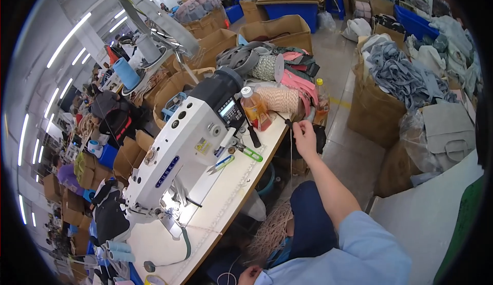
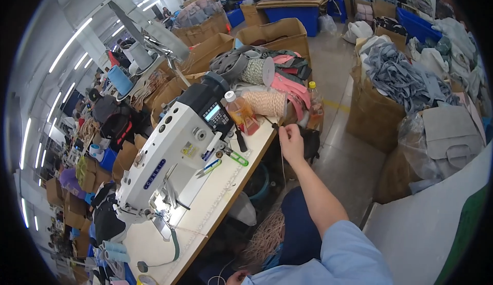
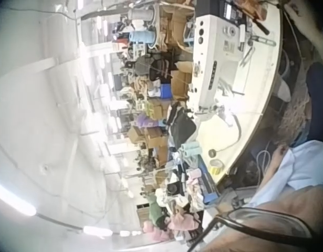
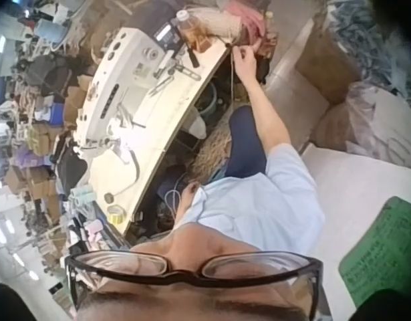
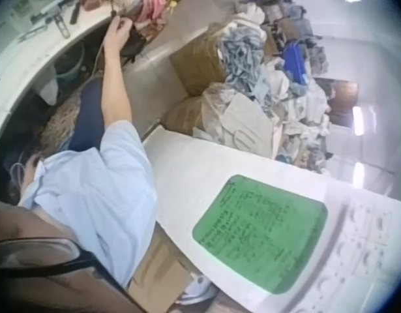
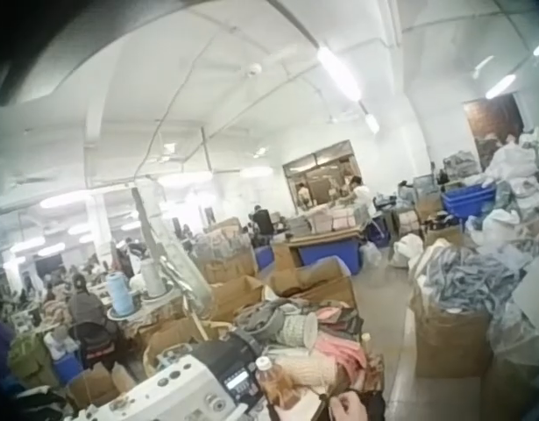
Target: The recorder measures cord from a spool and then uses an industrial sewing machine to stitch a piece of leather material.
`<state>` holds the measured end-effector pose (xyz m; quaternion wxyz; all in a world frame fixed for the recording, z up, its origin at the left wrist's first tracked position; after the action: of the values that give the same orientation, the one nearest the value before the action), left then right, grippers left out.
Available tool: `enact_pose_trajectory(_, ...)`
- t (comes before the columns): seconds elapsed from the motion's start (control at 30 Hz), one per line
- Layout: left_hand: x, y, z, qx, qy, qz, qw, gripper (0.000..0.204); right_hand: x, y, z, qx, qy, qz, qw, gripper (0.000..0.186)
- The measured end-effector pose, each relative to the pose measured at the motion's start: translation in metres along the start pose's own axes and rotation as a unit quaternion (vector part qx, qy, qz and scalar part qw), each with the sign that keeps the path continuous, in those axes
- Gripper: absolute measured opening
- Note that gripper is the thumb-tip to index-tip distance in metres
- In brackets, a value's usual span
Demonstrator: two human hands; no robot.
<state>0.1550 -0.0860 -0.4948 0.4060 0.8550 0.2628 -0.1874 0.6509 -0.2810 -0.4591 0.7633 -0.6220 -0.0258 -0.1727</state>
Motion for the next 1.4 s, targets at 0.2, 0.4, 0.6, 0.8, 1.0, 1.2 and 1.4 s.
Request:
enact_pose_trajectory(0.2,0.004,0.003,0.001,-0.034,-0.013,-0.013,0.999,0.030,0.007,-0.005,-0.003,-0.075,-0.095,-0.051,0.991,0.027)
enact_pose_trajectory(0.4,0.006,-0.009,0.012,-0.057,-0.018,0.006,0.998,0.029,0.025,-0.018,-0.009,-0.127,-0.186,-0.002,0.974,0.036)
enact_pose_trajectory(0.6,0.010,-0.050,0.018,0.030,-0.006,-0.026,0.999,0.040,-0.031,-0.019,-0.026,-0.165,-0.028,-0.150,0.975,0.037)
enact_pose_trajectory(0.8,-0.015,-0.050,-0.018,0.320,0.055,-0.039,0.945,0.060,-0.185,-0.014,-0.057,-0.214,-0.373,-0.031,0.902,0.014)
enact_pose_trajectory(1.0,-0.053,-0.074,-0.044,0.300,0.255,-0.127,0.910,0.073,-0.294,0.004,-0.069,-0.403,-0.602,-0.132,0.677,0.010)
enact_pose_trajectory(1.2,-0.091,-0.157,-0.017,0.054,0.277,-0.208,0.936,0.038,-0.310,0.010,-0.052,-0.443,-0.638,-0.050,0.628,0.017)
enact_pose_trajectory(1.4,-0.129,-0.178,0.009,-0.074,0.370,-0.178,0.909,0.024,-0.352,0.020,-0.022,-0.326,-0.734,0.140,0.580,0.020)
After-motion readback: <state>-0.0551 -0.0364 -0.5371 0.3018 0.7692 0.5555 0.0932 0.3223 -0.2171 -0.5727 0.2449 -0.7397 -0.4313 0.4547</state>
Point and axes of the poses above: each hand's wrist, its own x-axis towards the middle knuckle, its own z-axis out of the palm, y = z × x, the point moved 2 cm from there along x, towards the middle knuckle, and after that the axes turned 10 degrees about x, right-handed, at the moved point
